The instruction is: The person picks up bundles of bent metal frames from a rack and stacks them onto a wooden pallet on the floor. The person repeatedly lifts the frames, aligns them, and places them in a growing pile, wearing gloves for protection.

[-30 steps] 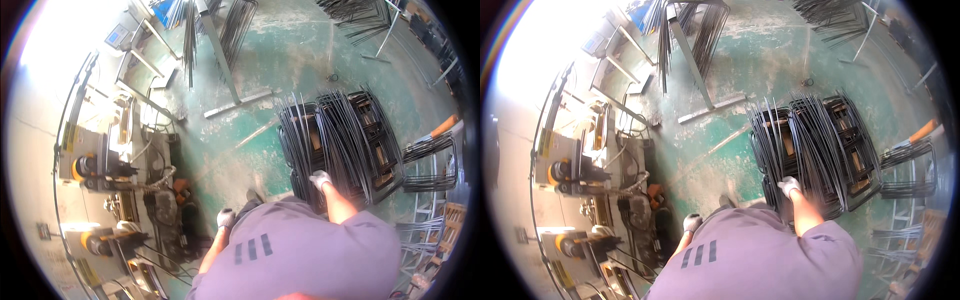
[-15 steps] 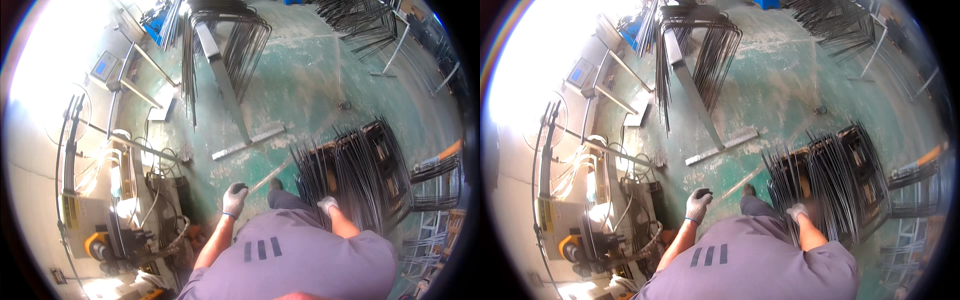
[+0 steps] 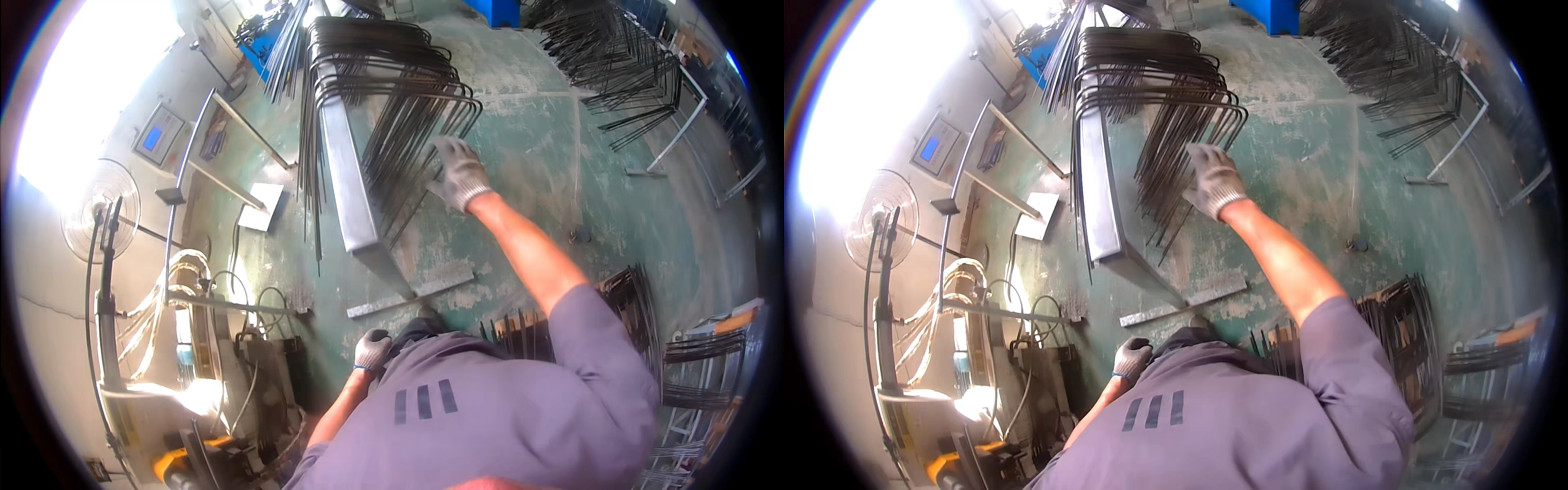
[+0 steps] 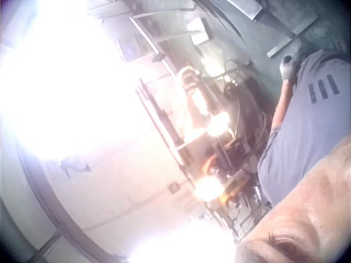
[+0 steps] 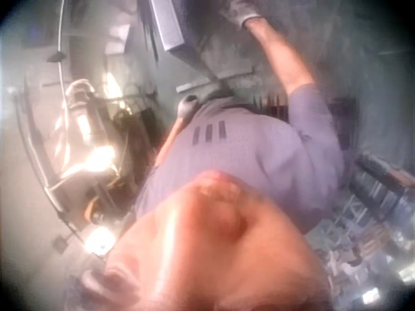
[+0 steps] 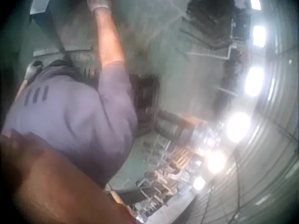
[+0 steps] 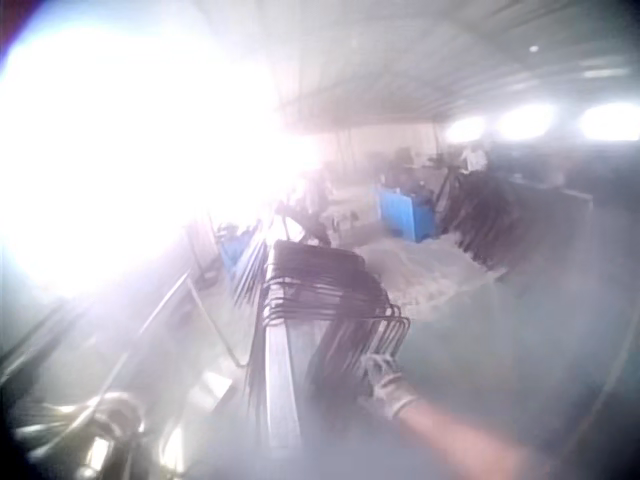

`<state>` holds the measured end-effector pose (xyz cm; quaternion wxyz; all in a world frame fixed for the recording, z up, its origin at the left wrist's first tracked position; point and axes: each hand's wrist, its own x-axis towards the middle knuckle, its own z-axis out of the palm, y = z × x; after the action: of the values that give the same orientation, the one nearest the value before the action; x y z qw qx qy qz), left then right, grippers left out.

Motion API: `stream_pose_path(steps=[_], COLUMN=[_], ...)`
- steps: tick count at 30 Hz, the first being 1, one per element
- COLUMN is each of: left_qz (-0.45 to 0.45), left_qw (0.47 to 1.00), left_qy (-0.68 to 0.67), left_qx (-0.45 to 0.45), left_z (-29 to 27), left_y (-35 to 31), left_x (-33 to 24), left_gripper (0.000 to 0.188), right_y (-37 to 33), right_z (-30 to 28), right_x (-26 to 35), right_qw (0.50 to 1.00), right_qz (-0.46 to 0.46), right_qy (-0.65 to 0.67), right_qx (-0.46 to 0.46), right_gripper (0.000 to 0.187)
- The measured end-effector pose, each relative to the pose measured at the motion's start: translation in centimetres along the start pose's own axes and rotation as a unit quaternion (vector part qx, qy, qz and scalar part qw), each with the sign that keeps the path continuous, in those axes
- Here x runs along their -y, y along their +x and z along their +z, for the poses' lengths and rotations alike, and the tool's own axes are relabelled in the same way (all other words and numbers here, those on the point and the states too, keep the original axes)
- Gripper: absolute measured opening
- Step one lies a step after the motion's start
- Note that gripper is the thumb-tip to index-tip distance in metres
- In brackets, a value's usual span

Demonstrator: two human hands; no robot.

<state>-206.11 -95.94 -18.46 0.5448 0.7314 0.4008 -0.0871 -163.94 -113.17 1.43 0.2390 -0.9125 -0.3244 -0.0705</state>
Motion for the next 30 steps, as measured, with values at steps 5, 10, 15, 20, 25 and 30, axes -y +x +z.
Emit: stream_pose_path(steps=[5, 10, 15, 20, 25, 30], left_qz=[0.019, 0.028, -0.064, -0.388, -0.226, -0.025], left_qw=[0.988, 0.984, 0.910, 0.688, 0.888, 0.851], left_qy=[-0.125, 0.126, 0.287, -0.487, -0.180, -0.385], left_qx=[-0.083, -0.123, -0.294, -0.374, -0.358, -0.356], left_z=[0.5, 2.0, 11.0, 25.8, 30.3, 19.5], left_y=[9.2, 13.3, 9.8, 9.6, 15.5, 20.8], left_x=[-4.4, -1.3, 14.4, -3.9, -27.4, -43.7], left_gripper=[0.037, 0.052, 0.022, 0.016, 0.031, 0.043], right_y=[17.0, 32.7, 44.7, 48.7, 50.2, 42.8], right_z=[1.0, 5.1, 7.0, 4.6, 3.7, 3.4], right_x=[-1.3, -6.4, -6.4, -8.7, -8.9, -7.8], right_qw=[0.984, 0.970, 0.985, 0.955, 0.905, 0.903], right_qz=[-0.135, -0.213, -0.168, -0.192, -0.225, -0.252], right_qy=[-0.083, -0.094, -0.018, 0.021, 0.047, 0.083], right_qx=[-0.076, -0.074, 0.036, 0.227, 0.357, 0.337], right_gripper=[0.104, 0.107, 0.118, 0.113, 0.086, 0.073])
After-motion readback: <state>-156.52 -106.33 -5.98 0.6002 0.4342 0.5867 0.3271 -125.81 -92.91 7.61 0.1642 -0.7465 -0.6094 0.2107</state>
